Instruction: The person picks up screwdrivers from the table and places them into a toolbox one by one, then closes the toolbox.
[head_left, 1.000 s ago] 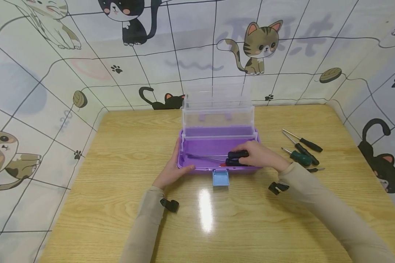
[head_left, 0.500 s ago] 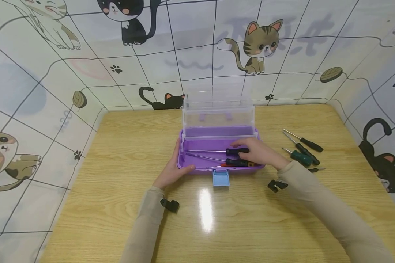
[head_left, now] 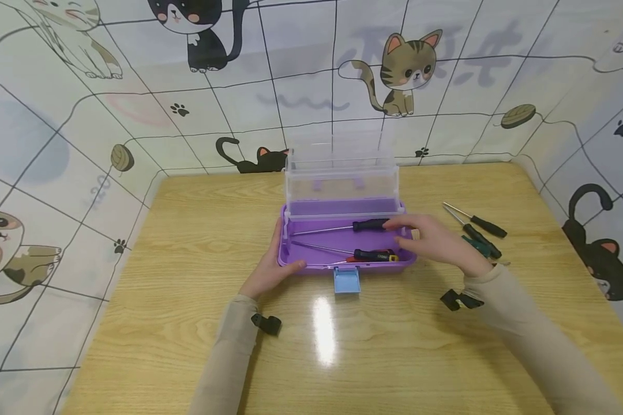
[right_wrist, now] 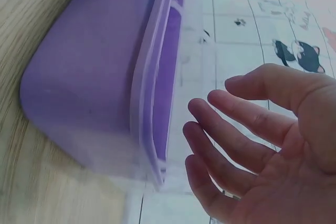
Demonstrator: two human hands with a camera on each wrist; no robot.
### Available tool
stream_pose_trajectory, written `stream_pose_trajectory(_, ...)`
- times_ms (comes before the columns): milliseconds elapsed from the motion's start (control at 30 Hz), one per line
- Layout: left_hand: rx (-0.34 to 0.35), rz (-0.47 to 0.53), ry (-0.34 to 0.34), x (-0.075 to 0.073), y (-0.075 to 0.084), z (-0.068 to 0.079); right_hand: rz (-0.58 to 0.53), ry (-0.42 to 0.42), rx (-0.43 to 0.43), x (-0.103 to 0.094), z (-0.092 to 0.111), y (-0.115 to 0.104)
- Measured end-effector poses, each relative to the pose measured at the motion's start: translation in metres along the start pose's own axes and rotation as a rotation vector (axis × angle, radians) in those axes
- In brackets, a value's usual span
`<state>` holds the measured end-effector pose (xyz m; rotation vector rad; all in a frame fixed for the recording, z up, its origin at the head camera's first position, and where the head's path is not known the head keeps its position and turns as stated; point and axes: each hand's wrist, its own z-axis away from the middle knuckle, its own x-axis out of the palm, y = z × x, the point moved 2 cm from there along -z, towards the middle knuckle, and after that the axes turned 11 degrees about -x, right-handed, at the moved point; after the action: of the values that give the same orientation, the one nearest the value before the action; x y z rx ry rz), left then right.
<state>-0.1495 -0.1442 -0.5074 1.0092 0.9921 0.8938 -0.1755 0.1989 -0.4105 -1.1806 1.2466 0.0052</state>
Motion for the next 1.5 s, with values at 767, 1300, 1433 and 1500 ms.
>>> stream_pose_trajectory(767,-0.04,0.012,-0.029,-0.003,0.029,0.017,0.07,0.146,-0.007,-0.028,0.038,0.012)
stream_pose_trajectory(1300,-0.038,0.019,-0.044,-0.001,0.028,0.015,0.096,0.153,0.166,-0.05,0.058,0.034)
stream_pose_trajectory(1433,-0.015,0.021,-0.045,0.0,0.029,0.014,0.084,0.149,0.211,-0.055,0.063,0.043)
stream_pose_trajectory(1500,-0.01,0.014,-0.042,0.0,0.03,0.014,0.077,0.151,0.222,-0.057,0.065,0.047)
